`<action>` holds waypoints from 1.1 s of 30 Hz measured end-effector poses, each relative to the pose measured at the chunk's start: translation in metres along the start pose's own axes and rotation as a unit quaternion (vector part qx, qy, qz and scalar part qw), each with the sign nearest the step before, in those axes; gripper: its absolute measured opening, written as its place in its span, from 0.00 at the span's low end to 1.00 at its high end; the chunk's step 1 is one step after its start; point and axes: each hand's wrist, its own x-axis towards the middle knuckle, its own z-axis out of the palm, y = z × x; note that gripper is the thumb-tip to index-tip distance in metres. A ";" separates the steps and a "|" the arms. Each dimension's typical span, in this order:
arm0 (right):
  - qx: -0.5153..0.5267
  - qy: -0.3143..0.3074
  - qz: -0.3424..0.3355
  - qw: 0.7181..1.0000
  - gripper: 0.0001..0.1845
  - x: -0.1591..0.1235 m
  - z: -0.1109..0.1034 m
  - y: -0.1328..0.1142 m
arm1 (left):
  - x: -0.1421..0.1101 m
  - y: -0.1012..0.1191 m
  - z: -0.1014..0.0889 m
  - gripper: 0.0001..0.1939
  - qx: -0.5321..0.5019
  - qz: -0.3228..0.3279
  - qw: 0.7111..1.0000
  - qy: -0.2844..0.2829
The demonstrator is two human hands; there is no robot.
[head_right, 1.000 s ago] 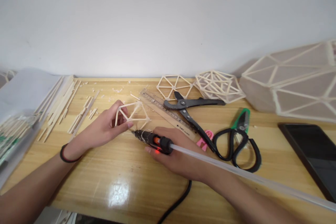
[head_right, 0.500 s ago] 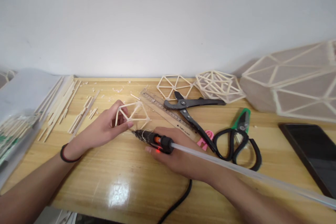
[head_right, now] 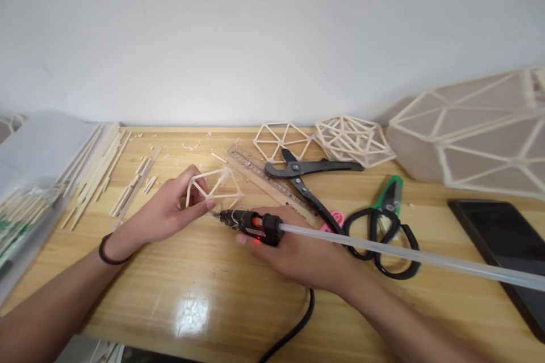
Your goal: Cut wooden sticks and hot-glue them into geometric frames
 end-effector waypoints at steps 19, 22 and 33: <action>0.033 0.022 -0.032 0.999 0.15 -0.002 -0.002 0.003 | -0.002 0.001 -0.002 0.08 -0.002 0.008 1.000 -0.020; 0.034 0.025 -0.035 0.998 0.15 -0.003 -0.003 0.002 | -0.002 0.001 -0.003 0.08 -0.003 0.012 1.000 -0.018; 0.024 0.030 -0.040 0.998 0.18 -0.004 -0.002 0.003 | -0.003 0.002 -0.003 0.09 -0.007 0.001 1.000 -0.012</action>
